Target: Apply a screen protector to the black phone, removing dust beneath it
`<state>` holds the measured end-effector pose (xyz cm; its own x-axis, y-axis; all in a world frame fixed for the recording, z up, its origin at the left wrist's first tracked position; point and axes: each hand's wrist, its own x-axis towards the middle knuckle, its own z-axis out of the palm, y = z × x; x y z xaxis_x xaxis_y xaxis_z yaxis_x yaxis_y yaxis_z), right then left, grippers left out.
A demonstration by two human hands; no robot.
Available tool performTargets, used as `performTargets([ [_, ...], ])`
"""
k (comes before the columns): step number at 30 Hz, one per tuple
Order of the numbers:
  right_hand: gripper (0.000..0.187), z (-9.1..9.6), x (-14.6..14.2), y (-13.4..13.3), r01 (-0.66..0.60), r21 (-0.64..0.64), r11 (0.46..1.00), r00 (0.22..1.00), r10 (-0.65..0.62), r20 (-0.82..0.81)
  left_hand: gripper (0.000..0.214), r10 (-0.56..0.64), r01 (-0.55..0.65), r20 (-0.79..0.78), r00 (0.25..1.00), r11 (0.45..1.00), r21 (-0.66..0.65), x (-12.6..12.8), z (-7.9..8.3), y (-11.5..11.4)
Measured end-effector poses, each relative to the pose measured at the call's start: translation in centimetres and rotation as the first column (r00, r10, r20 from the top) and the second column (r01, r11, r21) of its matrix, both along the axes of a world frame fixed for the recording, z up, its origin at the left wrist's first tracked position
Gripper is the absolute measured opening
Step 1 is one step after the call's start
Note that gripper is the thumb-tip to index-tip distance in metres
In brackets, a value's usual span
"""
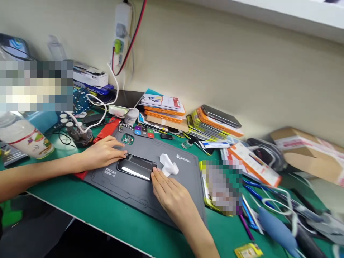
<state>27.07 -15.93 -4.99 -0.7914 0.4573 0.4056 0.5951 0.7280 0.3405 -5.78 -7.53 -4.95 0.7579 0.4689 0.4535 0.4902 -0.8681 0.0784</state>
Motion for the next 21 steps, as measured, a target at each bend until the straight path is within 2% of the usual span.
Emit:
performTargets([
  [7, 0.029, -0.5, 0.1, -0.1, 0.026, 0.043, 0.999, 0.999, -0.027, 0.038, 0.021, 0.023, -0.022, 0.016, 1.0, 0.998, -0.063, 0.1, 0.1, -0.1],
  [10, 0.027, -0.4, 0.1, -0.1, 0.017, 0.067, 0.998, 0.999, -0.019, 0.032, 0.018, 0.021, -0.021, 0.008, 1.0, 0.999, -0.04, 0.3, 0.8, -0.4],
  [14, 0.023, -0.2, 0.0, -0.1, -0.007, 0.095, 0.995, 1.0, 0.004, 0.027, 0.018, 0.089, -0.089, -0.028, 0.996, 0.996, -0.001, 0.5, 1.4, -0.7],
  [21, 0.023, -0.1, 0.2, 0.0, -0.025, 0.106, 0.994, 0.999, 0.02, 0.049, 0.021, 0.092, -0.092, -0.05, 0.995, 0.996, -0.011, 0.5, 1.0, -0.7],
])
